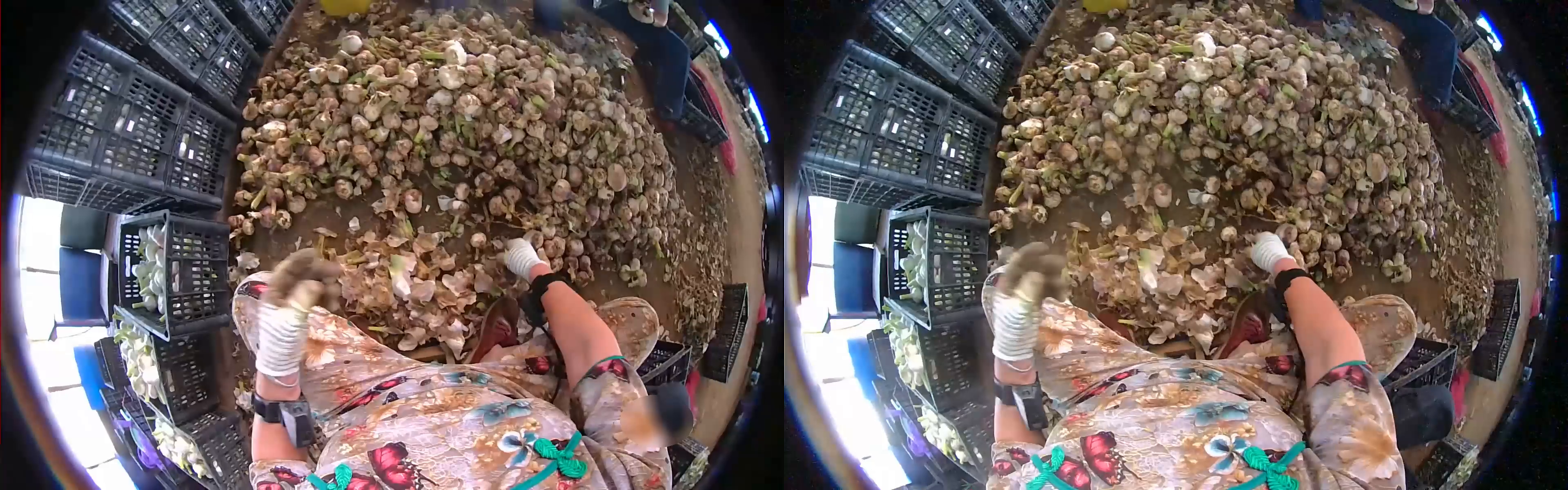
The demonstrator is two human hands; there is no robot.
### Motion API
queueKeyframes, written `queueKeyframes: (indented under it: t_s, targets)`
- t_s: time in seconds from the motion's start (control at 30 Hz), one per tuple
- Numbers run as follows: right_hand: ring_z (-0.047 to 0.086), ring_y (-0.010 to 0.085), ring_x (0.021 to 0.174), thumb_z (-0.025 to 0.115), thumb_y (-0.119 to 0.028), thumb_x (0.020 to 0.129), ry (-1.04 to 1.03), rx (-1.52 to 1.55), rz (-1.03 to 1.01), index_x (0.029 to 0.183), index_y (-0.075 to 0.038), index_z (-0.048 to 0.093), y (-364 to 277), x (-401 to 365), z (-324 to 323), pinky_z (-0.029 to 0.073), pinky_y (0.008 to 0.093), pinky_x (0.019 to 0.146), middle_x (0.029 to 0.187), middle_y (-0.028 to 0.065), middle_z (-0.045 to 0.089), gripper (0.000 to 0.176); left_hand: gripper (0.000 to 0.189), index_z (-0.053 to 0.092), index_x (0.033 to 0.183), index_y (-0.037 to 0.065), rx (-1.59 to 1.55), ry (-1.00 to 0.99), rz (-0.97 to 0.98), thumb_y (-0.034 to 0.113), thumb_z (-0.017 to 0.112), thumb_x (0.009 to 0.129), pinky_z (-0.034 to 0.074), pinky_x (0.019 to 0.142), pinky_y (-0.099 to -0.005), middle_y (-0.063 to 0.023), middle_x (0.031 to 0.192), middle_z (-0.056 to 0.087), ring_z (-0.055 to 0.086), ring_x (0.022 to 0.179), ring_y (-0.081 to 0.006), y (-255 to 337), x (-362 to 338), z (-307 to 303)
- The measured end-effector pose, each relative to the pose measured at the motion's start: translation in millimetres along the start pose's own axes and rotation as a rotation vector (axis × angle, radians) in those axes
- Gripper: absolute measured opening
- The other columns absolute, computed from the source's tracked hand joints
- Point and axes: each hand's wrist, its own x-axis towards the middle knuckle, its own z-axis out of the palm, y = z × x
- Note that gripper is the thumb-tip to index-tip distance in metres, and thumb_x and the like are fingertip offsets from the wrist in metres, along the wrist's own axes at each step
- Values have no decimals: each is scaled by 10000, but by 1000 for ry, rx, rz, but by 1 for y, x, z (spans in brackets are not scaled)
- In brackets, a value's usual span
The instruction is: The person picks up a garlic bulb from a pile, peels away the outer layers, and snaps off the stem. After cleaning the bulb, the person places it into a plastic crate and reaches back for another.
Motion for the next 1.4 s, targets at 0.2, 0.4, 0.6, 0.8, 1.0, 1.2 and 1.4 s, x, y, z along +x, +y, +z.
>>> queueKeyframes:
  t_s: [0.2, 0.4, 0.6, 0.8, 1.0, 1.2, 1.4]
  targets:
    - [594, 109, 763, 633, -297, 846, -284, 1061, -228, 1057, 23, 615, -153, -73, -102, 483, 256, 678, 865, 64, 657, 383, 696, 323, 1369, 45, 177, -277, 16, 50, 684, 775, 449, 862, -264, -74, 1249, 485, 509, 1011, -120, -40, 14, 55]
    - [530, 37, 719, 657, -234, 848, -96, 1293, -550, 935, -32, 628, -215, -127, -93, 437, 196, 648, 843, -17, 612, 222, 521, 400, 1284, 25, 128, -165, 156, 144, 634, 835, 438, 853, -259, -40, 1041, 556, 525, 956, -104, -43, 2, 56]
    - [527, 40, 746, 624, -161, 868, -89, 1244, -600, 931, -22, 621, -229, -154, -90, 439, 200, 671, 835, -17, 612, 153, 344, 486, 1169, 62, -400, -241, -44, 248, 580, 895, 465, 791, -257, -16, 980, 568, 544, 893, -95, -42, -20, 44]
    - [519, 33, 736, 610, -147, 876, -121, 1269, -528, 949, -27, 622, -231, -170, -87, 438, 195, 664, 852, -20, 613, 141, 398, 535, 900, 100, -829, -562, -280, 494, 475, 897, 508, 669, -313, -25, 861, 572, 568, 732, -148, -47, -28, 38]
    - [528, 45, 747, 618, -227, 875, -167, 1368, -530, 951, -34, 613, -222, -165, -81, 448, 219, 668, 830, -26, 605, 208, 339, 547, 1073, 71, -226, -299, 74, 362, 415, 961, 448, 764, -273, 16, 897, 549, 495, 818, -85, -47, -28, 47]
    - [548, 64, 769, 626, -201, 870, -130, 1295, -532, 934, -31, 616, -218, -161, -71, 458, 229, 709, 847, -4, 623, 182, 334, 560, 950, 59, -531, -343, 36, 378, 461, 941, 406, 704, -241, 26, 820, 519, 455, 751, -93, -63, -18, 49]
    - [557, 68, 652, 604, -185, 883, -218, 1375, -480, 994, -30, 606, -225, -166, -71, 466, 216, 582, 816, 1, 607, 190, 350, 535, 943, 54, -668, -365, -45, 398, 470, 933, 423, 738, -246, -8, 810, 520, 476, 746, -121, -68, -16, 43]
